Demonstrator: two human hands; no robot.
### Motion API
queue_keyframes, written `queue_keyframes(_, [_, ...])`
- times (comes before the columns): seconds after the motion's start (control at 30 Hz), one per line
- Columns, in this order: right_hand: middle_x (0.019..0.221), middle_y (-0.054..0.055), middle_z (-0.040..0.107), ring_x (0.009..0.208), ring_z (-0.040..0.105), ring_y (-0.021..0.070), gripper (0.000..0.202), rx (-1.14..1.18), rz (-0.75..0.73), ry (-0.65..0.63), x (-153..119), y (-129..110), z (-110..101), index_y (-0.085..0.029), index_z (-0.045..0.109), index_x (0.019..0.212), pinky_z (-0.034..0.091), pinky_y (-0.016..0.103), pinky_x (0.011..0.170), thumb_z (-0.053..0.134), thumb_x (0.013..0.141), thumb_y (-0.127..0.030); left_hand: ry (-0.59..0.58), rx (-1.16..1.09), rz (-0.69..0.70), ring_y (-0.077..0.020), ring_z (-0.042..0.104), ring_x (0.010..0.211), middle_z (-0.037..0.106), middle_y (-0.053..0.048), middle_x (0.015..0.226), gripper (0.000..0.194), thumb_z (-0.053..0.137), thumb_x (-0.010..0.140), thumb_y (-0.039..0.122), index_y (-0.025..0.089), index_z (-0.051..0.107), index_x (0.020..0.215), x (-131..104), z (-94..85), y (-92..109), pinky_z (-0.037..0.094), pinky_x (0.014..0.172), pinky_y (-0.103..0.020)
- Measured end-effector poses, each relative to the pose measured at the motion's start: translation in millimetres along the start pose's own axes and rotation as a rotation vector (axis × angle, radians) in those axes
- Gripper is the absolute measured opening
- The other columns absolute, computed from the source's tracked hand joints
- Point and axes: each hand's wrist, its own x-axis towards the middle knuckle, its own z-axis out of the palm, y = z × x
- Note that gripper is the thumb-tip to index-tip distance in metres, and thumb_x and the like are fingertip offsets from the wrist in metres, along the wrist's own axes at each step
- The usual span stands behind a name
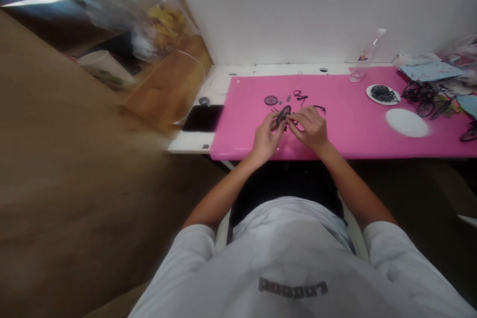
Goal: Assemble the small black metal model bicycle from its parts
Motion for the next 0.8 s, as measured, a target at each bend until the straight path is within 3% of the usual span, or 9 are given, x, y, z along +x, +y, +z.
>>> queue_keyframes(0.3, [0.100,0.008,0.081,0.096,0.071,0.0287,0.014,-0.021,-0.044,0.028,-4,2,2,-0.027,0.079,0.108,0.058,0.052,0.090,0.067,0.109,-0.034,0.014,0.034,0.046,-0.0258,0.084,0.112,0.084,-0.011,0.125,0.036,0.069,0.108,0.047,0.021,0.069,0.132,-1,-0.3,8,0.069,0.105,-0.044])
queue_keyframes(0.63, [0.088,0.008,0.073,0.091,0.067,0.0290,0.020,-0.085,0.036,0.056,-3,-14,3,-0.026,0.075,0.099,0.056,0.049,0.087,0.063,0.109,-0.039,0.045,0.075,0.107,-0.0244,0.083,0.116,0.082,-0.009,0.129,0.033,0.065,0.110,0.044,0.023,0.070,0.135,-4,1.7,8,0.068,0.107,-0.041])
queue_keyframes(0.8, [0.081,0.005,0.067,0.085,0.063,0.0257,0.032,0.056,0.168,0.096,0,-24,7,-0.026,0.068,0.090,0.055,0.047,0.085,0.055,0.112,-0.045,0.058,0.079,0.127,-0.0242,0.082,0.120,0.081,-0.009,0.133,0.036,0.064,0.111,0.047,0.024,0.069,0.138,-6,2.1,9,0.067,0.108,-0.039])
